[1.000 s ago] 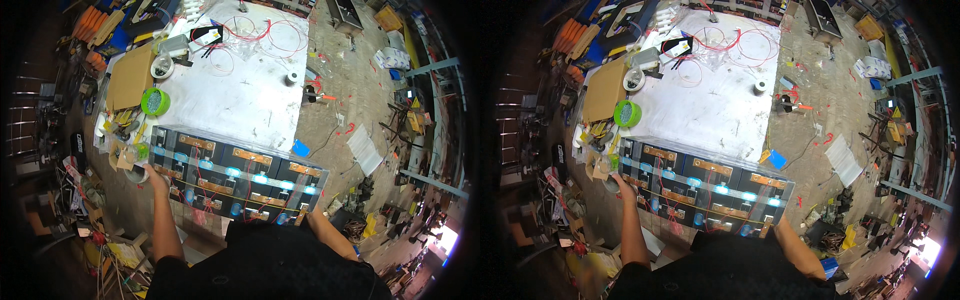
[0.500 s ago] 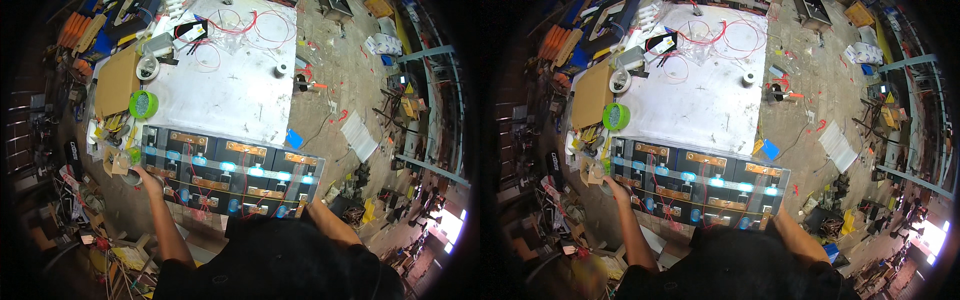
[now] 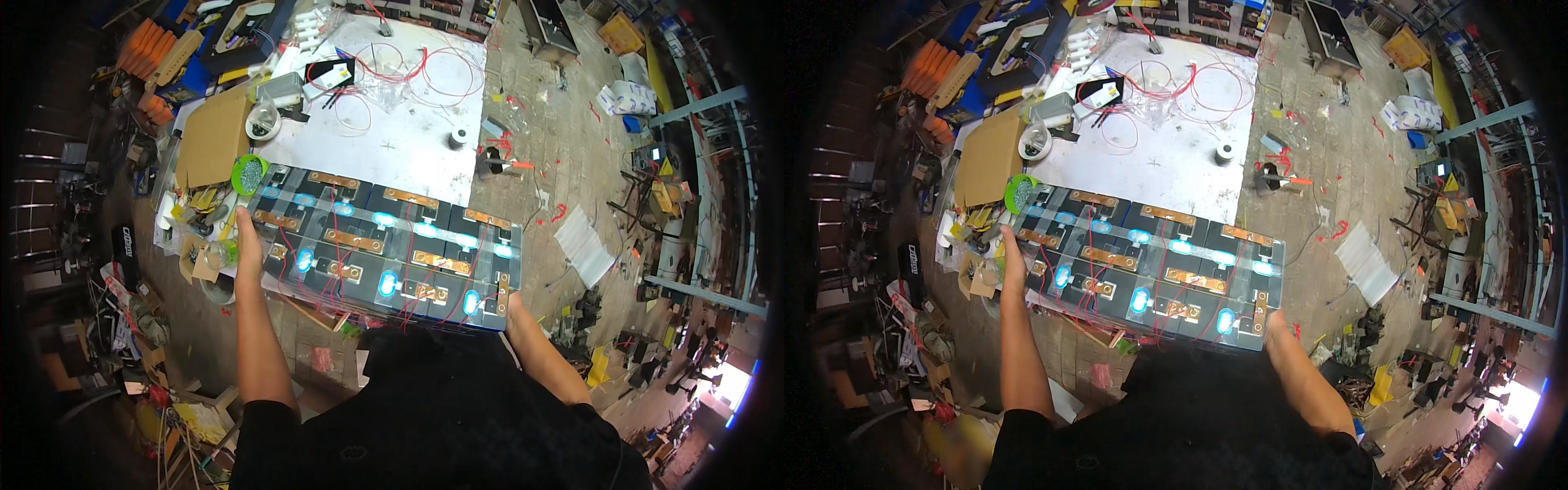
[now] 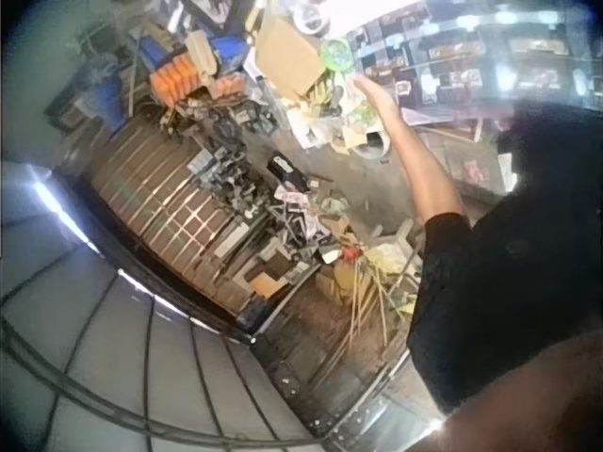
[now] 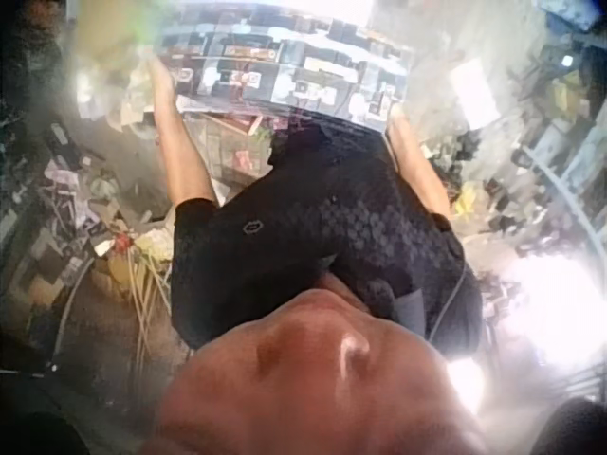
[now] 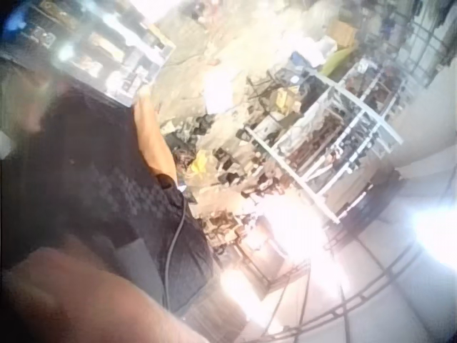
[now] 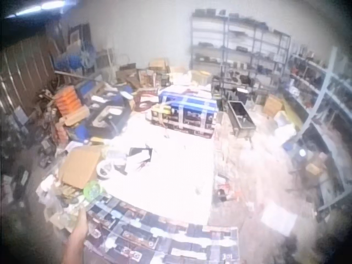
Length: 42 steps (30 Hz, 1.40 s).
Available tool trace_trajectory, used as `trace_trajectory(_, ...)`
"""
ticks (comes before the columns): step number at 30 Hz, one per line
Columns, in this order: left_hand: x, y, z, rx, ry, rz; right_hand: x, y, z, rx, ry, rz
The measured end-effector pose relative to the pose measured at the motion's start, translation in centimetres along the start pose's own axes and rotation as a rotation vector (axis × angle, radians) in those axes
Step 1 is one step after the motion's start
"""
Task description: The person uses a soldering iron to attach red wires to the terminals of a battery pack. They then flip the pack over, apply blue tape to the underside, and flip it back to continue soldering additional connections.
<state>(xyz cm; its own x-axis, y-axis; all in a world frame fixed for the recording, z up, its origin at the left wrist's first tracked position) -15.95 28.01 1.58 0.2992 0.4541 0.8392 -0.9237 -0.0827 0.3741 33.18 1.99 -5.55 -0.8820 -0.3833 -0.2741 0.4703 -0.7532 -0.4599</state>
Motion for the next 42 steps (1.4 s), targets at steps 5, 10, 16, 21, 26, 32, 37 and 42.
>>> trace_trajectory(5, -0.8, -0.3, -3.0, -0.103, -0.004, 0.014, -1.2, -1.0, 0.5, -0.007, 0.035, 0.030)
trace_trajectory(10, 2.3, -2.5, -1.2, -0.064, 0.016, 0.180, -2.2, -1.9, 1.4, 0.056, -0.143, -0.021)
trace_trajectory(16, 0.6, -2.7, -5.0, 0.057, 0.059, 0.176, -3.2, -2.9, 0.9, 0.082, 0.003, -0.079)
trace_trajectory(21, 0.8, -3.2, -6.3, 0.024, 0.096, 0.137, -3.0, 0.0, -2.2, 0.144, 0.174, -0.146)
trace_trajectory(26, 1.8, -3.9, -7.1, 0.071, 0.094, 0.077, -3.9, -4.3, 0.6, -0.030, 0.173, -0.237)
trace_trajectory(32, 2.9, -5.1, -8.7, -0.074, 0.084, 0.189, -4.6, -4.3, -0.2, -0.047, 0.195, -0.240)
trace_trajectory(37, 4.2, -6.1, -9.5, -0.139, 0.068, 0.186, -5.6, -5.5, -0.3, -0.120, 0.231, -0.192)
trace_trajectory(42, 5.2, -7.9, -11.9, -0.086, 0.062, -0.023, -7.1, -5.7, -1.9, -0.213, 0.202, -0.082)
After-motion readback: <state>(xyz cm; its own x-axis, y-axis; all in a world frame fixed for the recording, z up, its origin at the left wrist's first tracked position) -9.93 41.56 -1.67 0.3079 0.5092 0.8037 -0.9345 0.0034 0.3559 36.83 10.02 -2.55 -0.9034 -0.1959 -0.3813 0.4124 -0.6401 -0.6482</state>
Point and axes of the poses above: each hand's wrist, its own z-axis away from the middle knuckle, its own y-axis out of the back of the hand, x = y × z, the point moved 2 cm from there along -z, towards the middle knuckle, and after that the axes turned 12 degrees about -z, right-handed, at the moved point
